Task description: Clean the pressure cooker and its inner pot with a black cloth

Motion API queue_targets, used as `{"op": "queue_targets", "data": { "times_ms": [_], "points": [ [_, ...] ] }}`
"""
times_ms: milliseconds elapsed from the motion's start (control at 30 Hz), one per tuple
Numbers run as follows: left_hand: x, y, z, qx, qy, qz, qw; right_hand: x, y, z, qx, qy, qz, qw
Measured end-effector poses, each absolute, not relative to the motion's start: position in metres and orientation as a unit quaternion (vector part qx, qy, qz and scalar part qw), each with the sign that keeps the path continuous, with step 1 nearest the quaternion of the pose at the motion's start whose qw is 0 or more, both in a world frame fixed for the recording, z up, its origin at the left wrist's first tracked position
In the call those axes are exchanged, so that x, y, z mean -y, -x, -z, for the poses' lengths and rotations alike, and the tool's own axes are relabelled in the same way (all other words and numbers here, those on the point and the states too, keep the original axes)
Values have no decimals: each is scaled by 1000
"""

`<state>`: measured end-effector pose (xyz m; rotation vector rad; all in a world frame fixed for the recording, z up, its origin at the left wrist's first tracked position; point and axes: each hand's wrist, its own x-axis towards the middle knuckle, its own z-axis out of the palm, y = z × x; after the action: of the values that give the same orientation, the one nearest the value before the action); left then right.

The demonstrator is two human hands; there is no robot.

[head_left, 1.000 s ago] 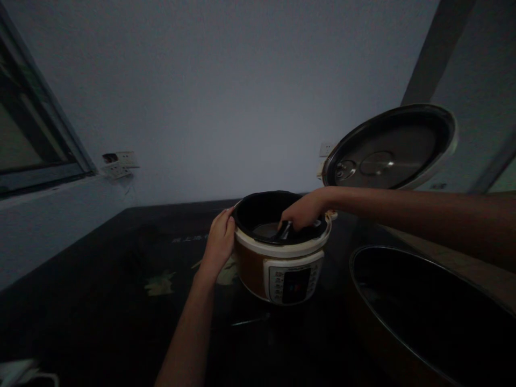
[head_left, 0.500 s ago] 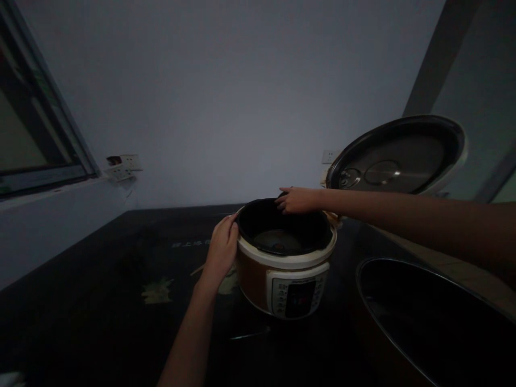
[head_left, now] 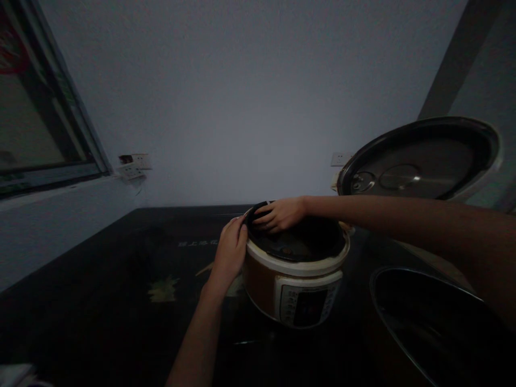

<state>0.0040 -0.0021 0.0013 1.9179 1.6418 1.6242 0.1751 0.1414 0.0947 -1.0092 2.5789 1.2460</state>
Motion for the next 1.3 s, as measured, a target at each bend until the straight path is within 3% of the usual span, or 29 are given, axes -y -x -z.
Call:
{"op": "queue_targets", "data": {
  "times_ms": [400,767,1133,1300],
  "points": [
    [2,-2,-1,-562,-638,-520,79,-182,-210,-95,-881,237,-400,91],
    [-1,0,1,-547,-644,-530,68,-155,-183,-93,-910,213,-343,95],
    [3,-1,-4,-554,-652,-512,73,-185,-234,-74,-949,6,-269,162],
    [5,-2,-5,-542,-663,-512,63,-170,-260,-71,-959,-143,-199,142]
  ]
}}
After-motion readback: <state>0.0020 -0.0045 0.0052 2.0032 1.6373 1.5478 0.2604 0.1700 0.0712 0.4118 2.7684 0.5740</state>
